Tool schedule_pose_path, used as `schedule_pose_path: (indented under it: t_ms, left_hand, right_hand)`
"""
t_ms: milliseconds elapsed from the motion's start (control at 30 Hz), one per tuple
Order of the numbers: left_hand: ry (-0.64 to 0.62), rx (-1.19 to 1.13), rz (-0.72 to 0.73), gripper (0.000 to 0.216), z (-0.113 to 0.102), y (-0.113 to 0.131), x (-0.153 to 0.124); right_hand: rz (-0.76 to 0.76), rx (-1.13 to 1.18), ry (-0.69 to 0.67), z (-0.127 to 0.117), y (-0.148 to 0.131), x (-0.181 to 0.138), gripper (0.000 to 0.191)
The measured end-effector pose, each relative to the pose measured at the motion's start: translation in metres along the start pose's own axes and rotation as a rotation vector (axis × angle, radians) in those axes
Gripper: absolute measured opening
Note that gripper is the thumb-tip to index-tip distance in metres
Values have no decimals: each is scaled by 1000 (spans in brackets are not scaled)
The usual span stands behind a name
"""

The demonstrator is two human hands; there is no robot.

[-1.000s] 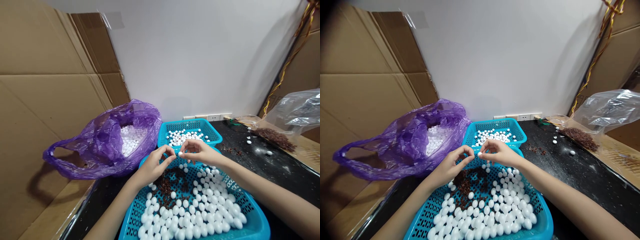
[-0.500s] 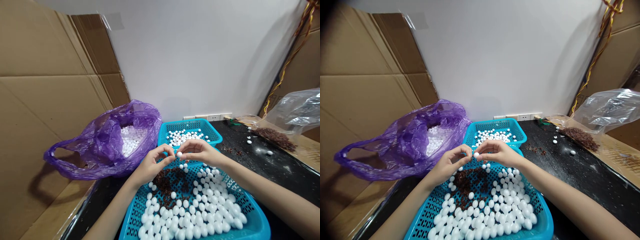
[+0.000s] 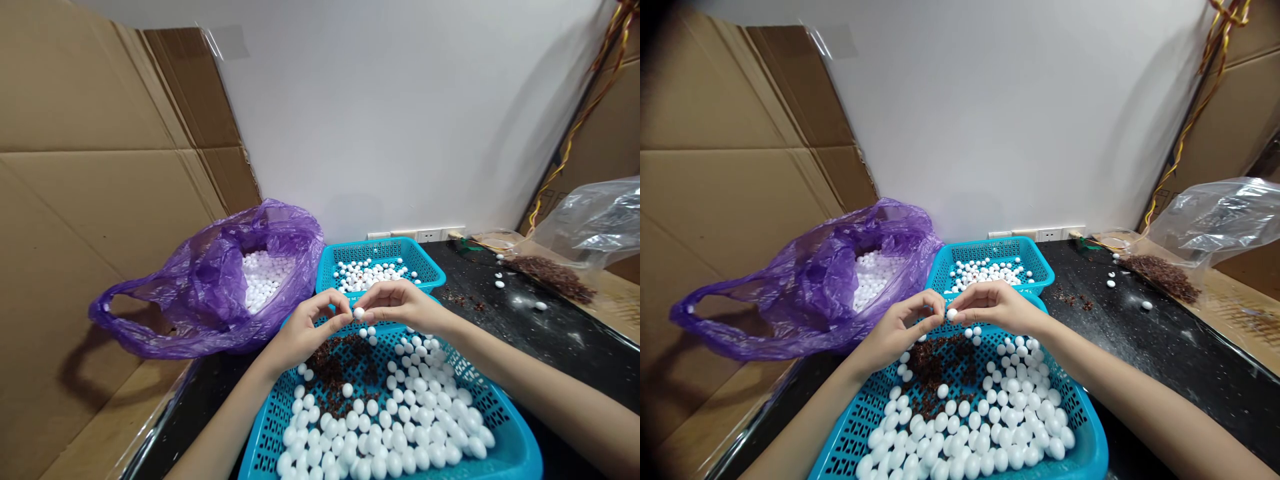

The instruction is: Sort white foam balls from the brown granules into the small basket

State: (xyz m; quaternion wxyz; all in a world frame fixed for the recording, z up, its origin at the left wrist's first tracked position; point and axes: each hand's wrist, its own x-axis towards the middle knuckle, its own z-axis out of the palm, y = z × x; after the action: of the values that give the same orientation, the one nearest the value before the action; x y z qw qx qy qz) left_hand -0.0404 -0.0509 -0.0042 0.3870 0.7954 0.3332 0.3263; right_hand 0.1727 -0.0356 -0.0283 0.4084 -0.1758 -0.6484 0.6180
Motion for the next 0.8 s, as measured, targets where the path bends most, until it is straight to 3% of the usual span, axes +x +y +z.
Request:
schedule_pose_path:
  t_ms: [800]
  left_hand:
    - [6, 86, 29, 12, 1, 1, 0]
  right_hand:
    - [-5, 70, 19, 4, 1, 0, 10]
